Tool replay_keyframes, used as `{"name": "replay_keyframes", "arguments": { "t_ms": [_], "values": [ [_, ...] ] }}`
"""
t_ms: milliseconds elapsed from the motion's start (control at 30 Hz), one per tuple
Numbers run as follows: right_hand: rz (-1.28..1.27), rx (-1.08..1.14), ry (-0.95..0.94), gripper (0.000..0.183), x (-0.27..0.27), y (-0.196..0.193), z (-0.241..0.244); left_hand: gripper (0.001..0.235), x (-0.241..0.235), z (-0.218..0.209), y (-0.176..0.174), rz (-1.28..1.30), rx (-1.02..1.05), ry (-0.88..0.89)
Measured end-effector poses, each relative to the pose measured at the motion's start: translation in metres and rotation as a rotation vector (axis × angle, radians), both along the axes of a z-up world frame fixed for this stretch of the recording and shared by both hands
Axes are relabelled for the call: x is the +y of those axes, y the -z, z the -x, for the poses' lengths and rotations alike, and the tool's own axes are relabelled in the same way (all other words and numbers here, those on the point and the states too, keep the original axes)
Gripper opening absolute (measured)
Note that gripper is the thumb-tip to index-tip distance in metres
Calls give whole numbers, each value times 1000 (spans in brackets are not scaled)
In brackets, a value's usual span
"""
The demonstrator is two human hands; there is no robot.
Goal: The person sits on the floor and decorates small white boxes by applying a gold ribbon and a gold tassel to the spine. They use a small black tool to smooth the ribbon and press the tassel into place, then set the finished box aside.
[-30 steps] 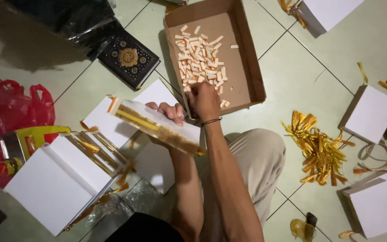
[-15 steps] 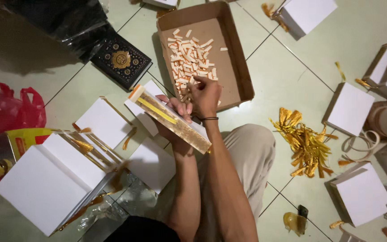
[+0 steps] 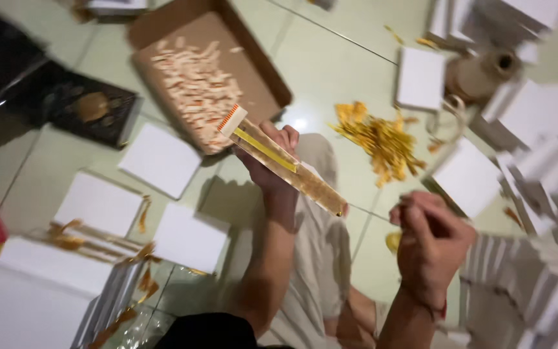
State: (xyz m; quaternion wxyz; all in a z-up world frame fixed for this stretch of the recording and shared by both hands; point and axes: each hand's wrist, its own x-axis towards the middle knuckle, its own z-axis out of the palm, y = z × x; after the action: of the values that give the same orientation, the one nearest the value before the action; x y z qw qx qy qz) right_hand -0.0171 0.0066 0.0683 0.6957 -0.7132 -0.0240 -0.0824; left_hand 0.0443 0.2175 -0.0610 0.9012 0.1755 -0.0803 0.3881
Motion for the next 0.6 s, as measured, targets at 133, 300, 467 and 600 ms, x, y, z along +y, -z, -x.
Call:
{"name": "replay_keyframes", "arguments": {
  "t_ms": [133,300,467,600],
  "values": [
    [-25,9,145,12,-33,-7,53,26,-71,-5,-22,94,67,156],
    [-181,16,259,29,-64,4,79,35,-144,13,3,285,218,560],
    [-413,-47,238,16,-97,17,87,40,-189,35,-66,-207,485,188],
    [-552,31,220,16,-113,34,90,39,-192,29,-47,-127,366,276]
  ]
}}
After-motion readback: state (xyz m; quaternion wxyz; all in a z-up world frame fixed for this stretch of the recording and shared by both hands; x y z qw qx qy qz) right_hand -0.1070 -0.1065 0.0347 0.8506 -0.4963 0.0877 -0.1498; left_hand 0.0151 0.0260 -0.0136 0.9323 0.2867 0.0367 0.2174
